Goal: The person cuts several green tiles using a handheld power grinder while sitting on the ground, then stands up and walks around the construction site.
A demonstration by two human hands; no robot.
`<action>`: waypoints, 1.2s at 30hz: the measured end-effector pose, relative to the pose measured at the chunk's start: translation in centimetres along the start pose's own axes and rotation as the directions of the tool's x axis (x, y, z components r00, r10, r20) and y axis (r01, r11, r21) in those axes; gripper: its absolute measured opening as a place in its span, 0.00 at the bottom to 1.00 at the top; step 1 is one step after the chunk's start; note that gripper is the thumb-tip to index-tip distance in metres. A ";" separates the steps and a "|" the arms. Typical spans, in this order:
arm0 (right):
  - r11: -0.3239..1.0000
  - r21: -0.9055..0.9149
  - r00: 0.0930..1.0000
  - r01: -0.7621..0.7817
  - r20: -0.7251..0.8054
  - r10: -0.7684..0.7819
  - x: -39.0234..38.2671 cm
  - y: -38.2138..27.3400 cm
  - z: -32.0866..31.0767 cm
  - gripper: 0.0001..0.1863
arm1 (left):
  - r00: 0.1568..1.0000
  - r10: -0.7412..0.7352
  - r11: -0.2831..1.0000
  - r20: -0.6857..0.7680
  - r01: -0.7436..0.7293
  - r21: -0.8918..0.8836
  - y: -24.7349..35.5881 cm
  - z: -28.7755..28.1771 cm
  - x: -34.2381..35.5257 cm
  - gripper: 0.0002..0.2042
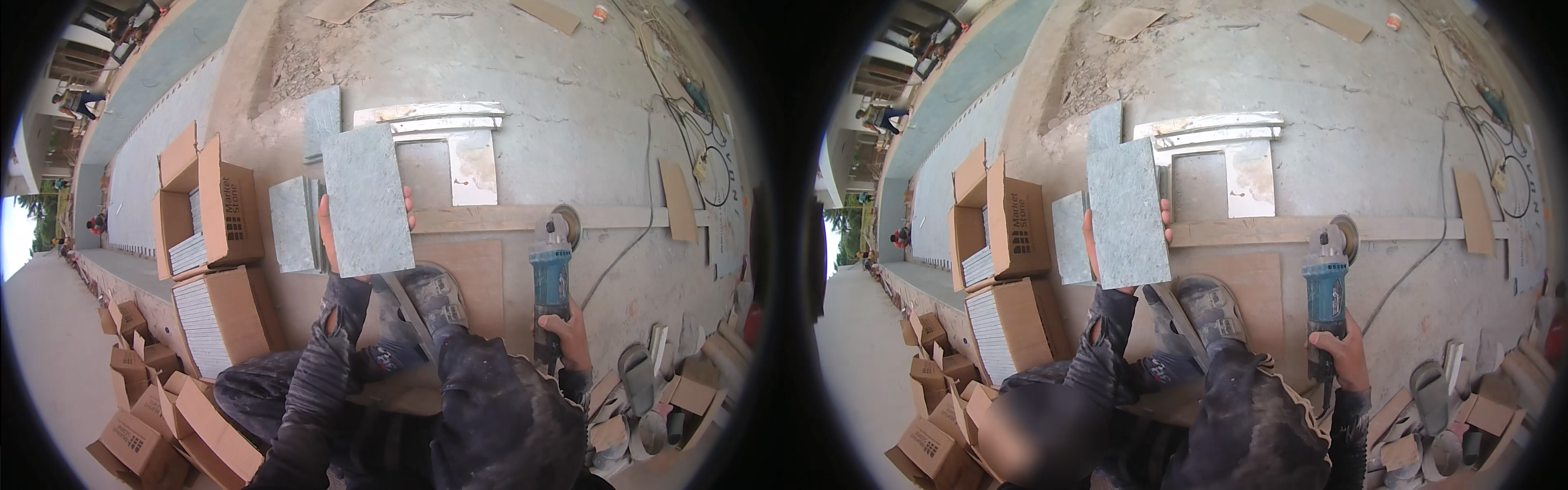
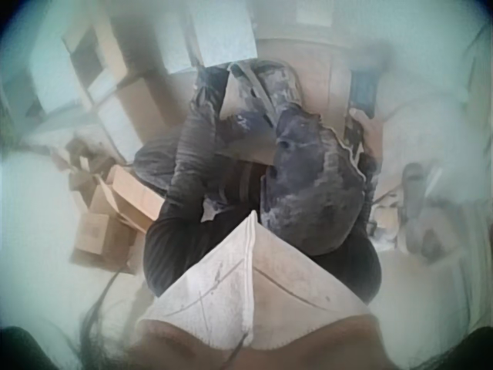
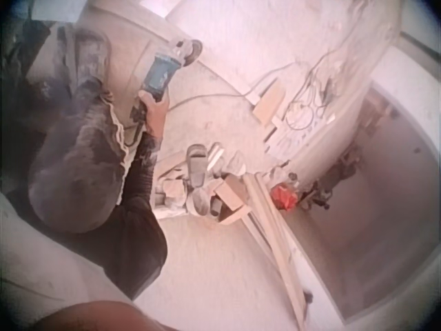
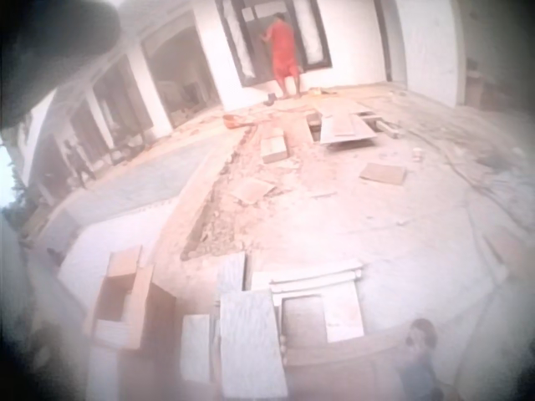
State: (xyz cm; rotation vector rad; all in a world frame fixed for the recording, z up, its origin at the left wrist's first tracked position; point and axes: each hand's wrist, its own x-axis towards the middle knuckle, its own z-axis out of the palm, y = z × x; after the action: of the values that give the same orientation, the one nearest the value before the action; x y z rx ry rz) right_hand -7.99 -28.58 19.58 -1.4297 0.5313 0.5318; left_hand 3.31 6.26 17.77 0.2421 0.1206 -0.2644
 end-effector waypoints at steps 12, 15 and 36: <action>1.000 0.011 0.999 -0.004 -0.032 0.005 -0.1 0.4 -0.6 0.23 | 0.945 0.281 -0.093 -0.170 0.203 0.975 -5.0 -0.5 3.3 0.36; 1.000 0.019 0.999 0.007 -0.041 -0.006 0.3 1.1 -1.2 0.23 | 0.944 0.326 -0.406 -0.045 0.183 0.895 -8.9 -0.3 4.4 0.41; 0.998 0.045 0.999 0.035 -0.036 -0.033 0.3 0.6 -1.1 0.22 | 0.904 0.406 -0.714 0.132 0.224 0.663 -13.8 -5.3 5.1 0.35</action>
State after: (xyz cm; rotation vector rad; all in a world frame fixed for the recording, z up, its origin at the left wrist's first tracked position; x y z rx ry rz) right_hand -8.16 -29.63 18.90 -1.4045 0.5428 0.4652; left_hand 3.99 -6.55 8.88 2.6734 0.1448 0.1498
